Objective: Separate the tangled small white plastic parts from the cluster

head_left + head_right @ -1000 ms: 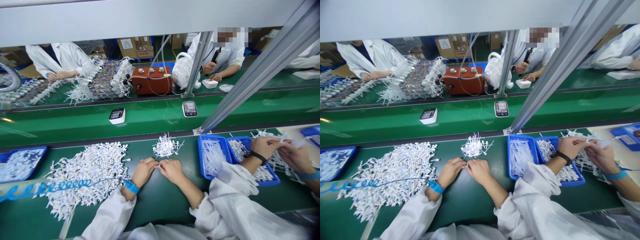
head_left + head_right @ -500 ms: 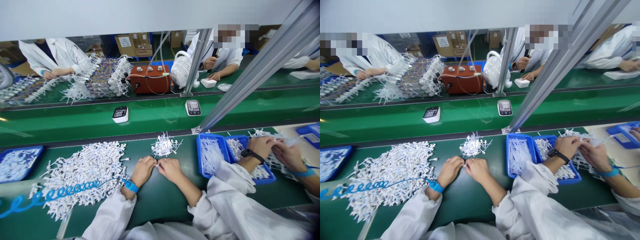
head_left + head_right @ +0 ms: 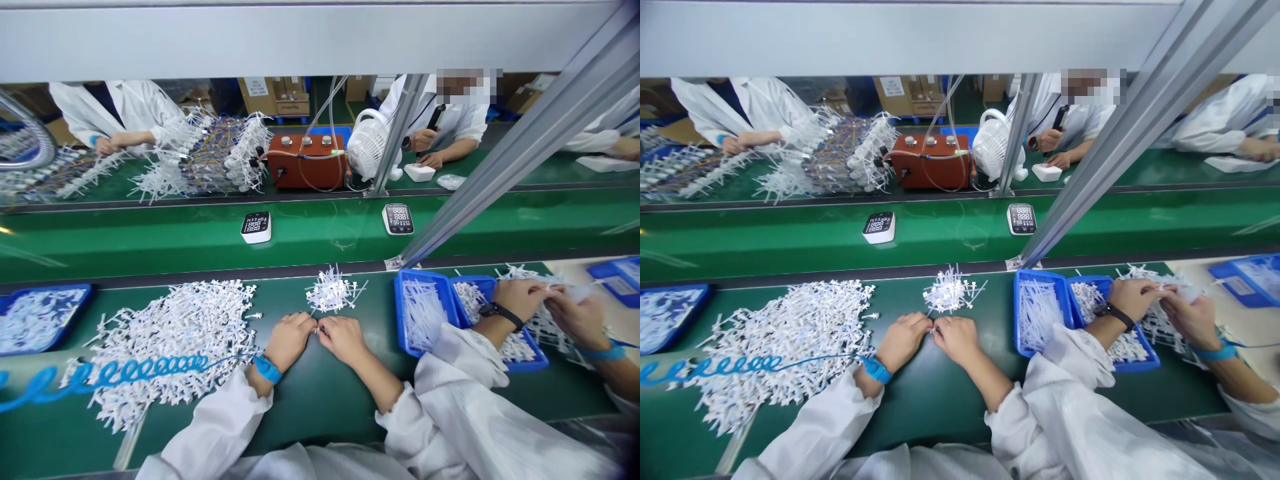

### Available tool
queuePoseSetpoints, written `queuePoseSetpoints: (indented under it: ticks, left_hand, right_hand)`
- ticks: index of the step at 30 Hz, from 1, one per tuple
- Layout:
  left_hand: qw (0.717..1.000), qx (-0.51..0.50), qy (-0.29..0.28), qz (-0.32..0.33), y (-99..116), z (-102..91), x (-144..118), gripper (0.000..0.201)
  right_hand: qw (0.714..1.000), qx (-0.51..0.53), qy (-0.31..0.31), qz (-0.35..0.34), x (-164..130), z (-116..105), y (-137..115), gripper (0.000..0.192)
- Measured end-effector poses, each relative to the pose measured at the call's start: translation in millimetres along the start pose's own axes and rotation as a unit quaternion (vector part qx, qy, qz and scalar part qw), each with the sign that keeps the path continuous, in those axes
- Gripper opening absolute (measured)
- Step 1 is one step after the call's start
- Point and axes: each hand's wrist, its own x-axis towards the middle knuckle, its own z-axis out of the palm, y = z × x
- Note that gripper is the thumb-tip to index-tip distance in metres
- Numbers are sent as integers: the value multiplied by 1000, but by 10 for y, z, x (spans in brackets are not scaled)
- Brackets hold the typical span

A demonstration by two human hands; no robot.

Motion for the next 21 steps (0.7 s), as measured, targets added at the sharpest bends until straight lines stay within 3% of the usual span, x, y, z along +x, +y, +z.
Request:
queuePoseSetpoints:
  ticks: [7,10,14,17,21]
  left_hand:
    - [999,-39,1,-31,47,-115,7,23]
    - [983,-162,67,-63,50,-360,-42,28]
    - [936,-299,166,-83,107,-843,-233,30]
    - [920,-327,208,-65,153,-1130,-402,27]
    - [914,-314,253,-45,146,-1306,-543,20]
  right_hand:
    - [999,26,17,-11,-18,20,30,23]
    - [994,94,51,-16,-51,14,73,28]
    - [989,121,84,-5,-80,17,103,27]
    - [991,108,84,-3,-84,36,100,26]
    - [988,112,104,-5,-90,62,100,28]
